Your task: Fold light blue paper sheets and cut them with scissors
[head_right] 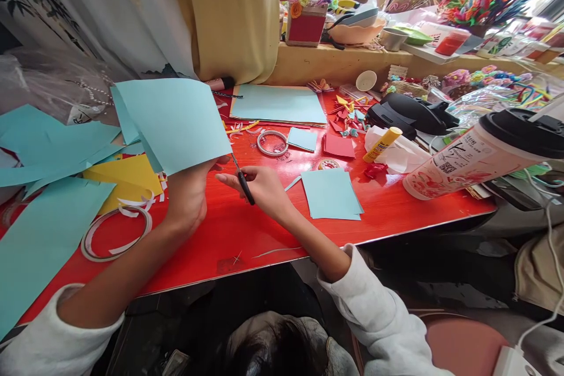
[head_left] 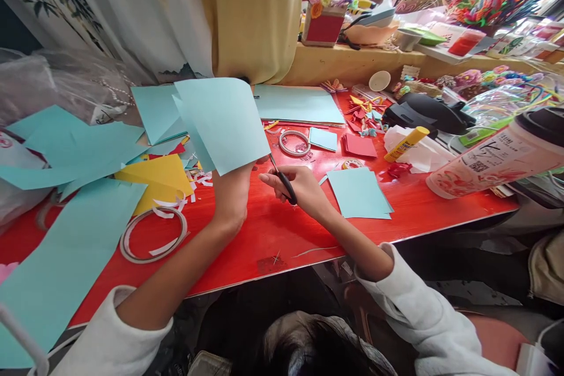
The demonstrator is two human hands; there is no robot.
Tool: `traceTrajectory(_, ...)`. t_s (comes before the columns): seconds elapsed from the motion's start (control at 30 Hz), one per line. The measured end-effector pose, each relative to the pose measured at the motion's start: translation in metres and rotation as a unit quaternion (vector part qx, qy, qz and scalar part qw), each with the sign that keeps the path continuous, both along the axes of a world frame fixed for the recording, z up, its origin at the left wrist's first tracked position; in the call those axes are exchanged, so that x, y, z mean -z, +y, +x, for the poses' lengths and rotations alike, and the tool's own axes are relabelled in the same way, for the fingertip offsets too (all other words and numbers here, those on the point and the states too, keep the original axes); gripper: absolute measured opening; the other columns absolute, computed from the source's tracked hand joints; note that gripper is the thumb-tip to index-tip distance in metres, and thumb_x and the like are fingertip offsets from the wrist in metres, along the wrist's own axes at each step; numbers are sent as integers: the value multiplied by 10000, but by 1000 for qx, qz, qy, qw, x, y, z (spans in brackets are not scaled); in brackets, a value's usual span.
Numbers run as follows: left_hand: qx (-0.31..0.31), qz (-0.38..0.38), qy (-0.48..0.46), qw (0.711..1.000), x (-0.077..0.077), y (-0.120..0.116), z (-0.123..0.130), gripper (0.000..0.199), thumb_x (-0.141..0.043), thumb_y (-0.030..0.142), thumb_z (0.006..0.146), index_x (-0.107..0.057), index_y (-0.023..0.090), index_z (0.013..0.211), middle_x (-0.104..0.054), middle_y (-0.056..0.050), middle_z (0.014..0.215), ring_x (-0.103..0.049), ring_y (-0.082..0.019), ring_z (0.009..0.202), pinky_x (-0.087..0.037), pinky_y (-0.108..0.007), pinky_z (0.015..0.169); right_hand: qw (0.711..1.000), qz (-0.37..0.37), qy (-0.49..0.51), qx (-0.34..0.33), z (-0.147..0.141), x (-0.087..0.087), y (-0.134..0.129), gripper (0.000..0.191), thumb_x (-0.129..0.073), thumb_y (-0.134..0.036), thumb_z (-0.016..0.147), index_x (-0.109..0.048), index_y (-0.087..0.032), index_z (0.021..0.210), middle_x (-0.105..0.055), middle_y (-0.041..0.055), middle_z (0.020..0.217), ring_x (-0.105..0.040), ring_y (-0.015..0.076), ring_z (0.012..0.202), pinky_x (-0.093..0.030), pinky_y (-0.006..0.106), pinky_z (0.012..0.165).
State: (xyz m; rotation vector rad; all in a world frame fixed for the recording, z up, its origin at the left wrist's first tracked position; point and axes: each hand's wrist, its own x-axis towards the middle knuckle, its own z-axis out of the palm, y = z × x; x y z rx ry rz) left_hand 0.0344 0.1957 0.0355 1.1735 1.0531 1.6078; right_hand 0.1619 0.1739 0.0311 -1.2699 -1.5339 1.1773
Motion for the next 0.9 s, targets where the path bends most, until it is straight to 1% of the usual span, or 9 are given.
traceTrajectory(0.2, 29, -12, 2, 1000, 1, 1, -3, 79, -622, 235, 705, -671, 178, 733, -662, -18, 686, -634, -184, 696, -511, -318, 692, 1000, -16, -6, 8, 2, 1, 0, 517, -601, -669, 705, -497, -176, 589, -490, -29, 519, -449, 78, 461, -309, 218, 428)
traceTrajectory(0.33, 54, 17, 23, 998, 3, 2, -5, 50, -618, 212, 707, -662, 196, 725, -667, -15, 702, -619, -186, 698, -483, -320, 664, 999, -30, -8, 17, 3, -1, 0, 527, -592, -673, 707, -486, -175, 568, -488, -29, 517, -438, 71, 446, -304, 221, 424)
traceTrajectory(0.43, 69, 23, 30, 997, 2, 3, -4, 33, -623, 232, 700, -640, 203, 697, -645, -11, 655, -601, -183, 698, -465, -316, 663, 999, -32, -3, 23, 3, -1, 0, 522, -593, -664, 713, -484, -176, 562, -490, -28, 516, -435, 69, 440, -304, 221, 422)
traceTrajectory(0.53, 55, -12, 26, 998, 1, 4, -3, 51, -629, 242, 682, -616, 195, 664, -621, -3, 636, -581, -167, 663, -451, -304, 645, 1000, -22, -2, 21, 3, -1, 1, 500, -604, -638, 723, -497, -175, 566, -488, -31, 509, -429, 68, 437, -302, 219, 425)
traceTrajectory(0.63, 32, -61, 28, 997, 2, 5, -3, 125, -666, 282, 646, -586, 189, 622, -596, 4, 631, -544, -149, 598, -428, -294, 587, 1000, -17, 0, 20, 3, 0, 1, 472, -617, -607, 730, -511, -173, 578, -499, -27, 514, -443, 73, 450, -308, 215, 430)
traceTrajectory(0.7, 25, -78, 30, 996, 3, 5, -4, 161, -676, 306, 636, -570, 192, 596, -585, 6, 615, -530, -150, 576, -420, -303, 578, 999, -25, 1, 23, 4, -1, 1, 463, -621, -596, 730, -511, -171, 581, -514, -20, 524, -459, 79, 461, -313, 214, 433)
traceTrajectory(0.8, 34, -89, 33, 995, 5, 5, -4, 187, -684, 317, 628, -559, 195, 561, -574, 2, 586, -520, -159, 564, -414, -327, 590, 999, -42, 0, 32, 4, -2, 1, 464, -622, -592, 728, -503, -171, 574, -521, -14, 526, -467, 84, 461, -307, 214, 425)
traceTrajectory(0.9, 55, -82, 19, 995, 4, 4, -4, 199, -680, 327, 654, -564, 195, 560, -570, -2, 580, -507, -157, 567, -414, -336, 605, 999, -42, 7, 34, 5, -1, 2, 457, -634, -582, 723, -501, -173, 568, -510, -18, 511, -457, 82, 447, -299, 212, 410)
